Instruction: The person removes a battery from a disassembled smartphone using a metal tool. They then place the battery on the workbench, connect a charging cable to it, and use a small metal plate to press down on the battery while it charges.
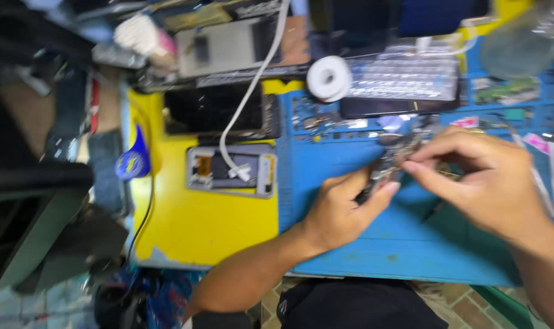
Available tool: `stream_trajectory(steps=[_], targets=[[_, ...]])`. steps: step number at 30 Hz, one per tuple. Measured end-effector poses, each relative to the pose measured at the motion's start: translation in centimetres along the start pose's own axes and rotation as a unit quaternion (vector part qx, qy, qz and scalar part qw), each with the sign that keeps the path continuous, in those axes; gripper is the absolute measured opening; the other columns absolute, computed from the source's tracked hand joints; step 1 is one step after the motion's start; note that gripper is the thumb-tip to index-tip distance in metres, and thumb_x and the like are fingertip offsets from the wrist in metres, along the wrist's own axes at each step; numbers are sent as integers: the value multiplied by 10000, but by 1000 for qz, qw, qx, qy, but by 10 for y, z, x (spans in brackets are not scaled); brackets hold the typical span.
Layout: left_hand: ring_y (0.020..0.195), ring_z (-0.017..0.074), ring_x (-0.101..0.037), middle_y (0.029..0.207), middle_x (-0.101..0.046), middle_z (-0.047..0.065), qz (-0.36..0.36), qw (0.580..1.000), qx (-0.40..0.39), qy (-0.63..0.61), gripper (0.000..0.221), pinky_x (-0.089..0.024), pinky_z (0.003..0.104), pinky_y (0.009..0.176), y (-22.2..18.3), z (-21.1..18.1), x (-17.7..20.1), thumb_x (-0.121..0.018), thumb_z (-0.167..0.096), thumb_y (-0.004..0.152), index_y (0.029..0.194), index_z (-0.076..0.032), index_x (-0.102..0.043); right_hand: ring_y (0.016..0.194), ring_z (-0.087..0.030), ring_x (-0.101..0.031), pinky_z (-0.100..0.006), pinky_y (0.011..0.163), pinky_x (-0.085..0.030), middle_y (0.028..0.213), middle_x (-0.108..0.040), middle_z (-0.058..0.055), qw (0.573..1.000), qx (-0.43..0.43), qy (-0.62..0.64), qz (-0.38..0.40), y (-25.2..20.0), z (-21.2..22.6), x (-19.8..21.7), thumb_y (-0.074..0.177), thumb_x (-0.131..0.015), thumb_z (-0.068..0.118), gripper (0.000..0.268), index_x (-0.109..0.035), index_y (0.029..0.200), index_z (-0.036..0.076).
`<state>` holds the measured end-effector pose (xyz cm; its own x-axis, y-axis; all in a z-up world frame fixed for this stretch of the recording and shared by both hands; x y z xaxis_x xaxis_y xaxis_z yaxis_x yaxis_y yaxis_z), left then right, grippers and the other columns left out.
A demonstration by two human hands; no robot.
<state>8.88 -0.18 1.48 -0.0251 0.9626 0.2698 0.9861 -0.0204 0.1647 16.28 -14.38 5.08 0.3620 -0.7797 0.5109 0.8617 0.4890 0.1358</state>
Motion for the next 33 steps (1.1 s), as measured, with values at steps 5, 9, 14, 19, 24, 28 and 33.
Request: stream_trajectory(steps=[5, 9, 14, 19, 24, 28, 33], targets=[[1030, 180, -741, 1119, -750, 78, -7, 1000, 8, -10, 405, -583, 321, 944, -8, 10, 1, -602, -249, 1053, 1423, -88, -572, 773, -228, -665, -293, 749, -563, 920, -712, -200, 999, -36, 10, -3, 0, 7, -10, 912, -773, -87, 97, -715, 986, -108], [949, 190, -726, 1009, -723, 41, -4, 1000, -4, -10, 381, -583, 329, 913, -8, 10, 0, -595, -249, 1060, 1405, -88, -580, 752, -236, -670, -295, 706, -573, 889, -701, -198, 998, -58, 29, 10, -2, -3, -12, 910, -758, -74, 91, -696, 974, -95], [808, 148, -616, 879, -658, -3, 28, 997, 56, -42, 269, -526, 316, 818, -4, 12, 0, -586, -274, 1035, 1235, -101, -637, 807, -194, -620, -262, 748, -514, 888, -670, -156, 996, -63, 64, -7, -5, -17, -12, 879, -791, -88, 130, -674, 934, -75], [835, 118, -592, 935, -668, 15, -25, 991, 80, -101, 197, -495, 294, 786, 1, 22, 7, -642, -267, 997, 1025, -76, -680, 967, -189, -611, -242, 784, -526, 1073, -602, -169, 991, -53, 109, -63, -12, -41, -15, 881, -824, -74, 341, -521, 1022, -3], [1171, 249, -661, 1245, -683, 132, -54, 991, 66, -100, 367, -523, 362, 1058, 8, 6, 31, -535, -298, 1048, 1299, -41, -611, 1035, -259, -739, -371, 821, -670, 1131, -706, -185, 905, -154, 386, 96, -18, -52, -72, 781, -740, -106, 417, -565, 1149, -17], [787, 244, -690, 1047, -717, 147, -108, 984, -65, 122, 400, -554, 361, 673, -5, -22, 95, -483, -339, 1056, 1199, -15, -668, 967, -252, -748, -366, 851, -657, 1073, -723, -172, 900, -143, 405, 80, -22, -59, -66, 765, -771, -59, 395, -584, 1107, 6], [1046, 317, -700, 1113, -749, 33, -233, 847, 308, 366, 379, -520, 524, 848, -54, 31, 204, -717, -381, 927, 1205, -174, -565, 892, -112, -679, -263, 862, -597, 996, -681, -57, 890, -117, 440, 36, -17, -62, -49, 810, -762, -37, 391, -566, 1126, 85]])
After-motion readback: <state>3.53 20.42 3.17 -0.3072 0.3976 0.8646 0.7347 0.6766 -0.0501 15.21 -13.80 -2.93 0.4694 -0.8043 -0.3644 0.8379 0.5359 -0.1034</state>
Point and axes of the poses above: each hand's wrist, its own y-axis towards the middle knuckle, its own x-axis out of the back of the hand, z = x × y, the point moved 9 cm from there along y, towards the middle knuckle
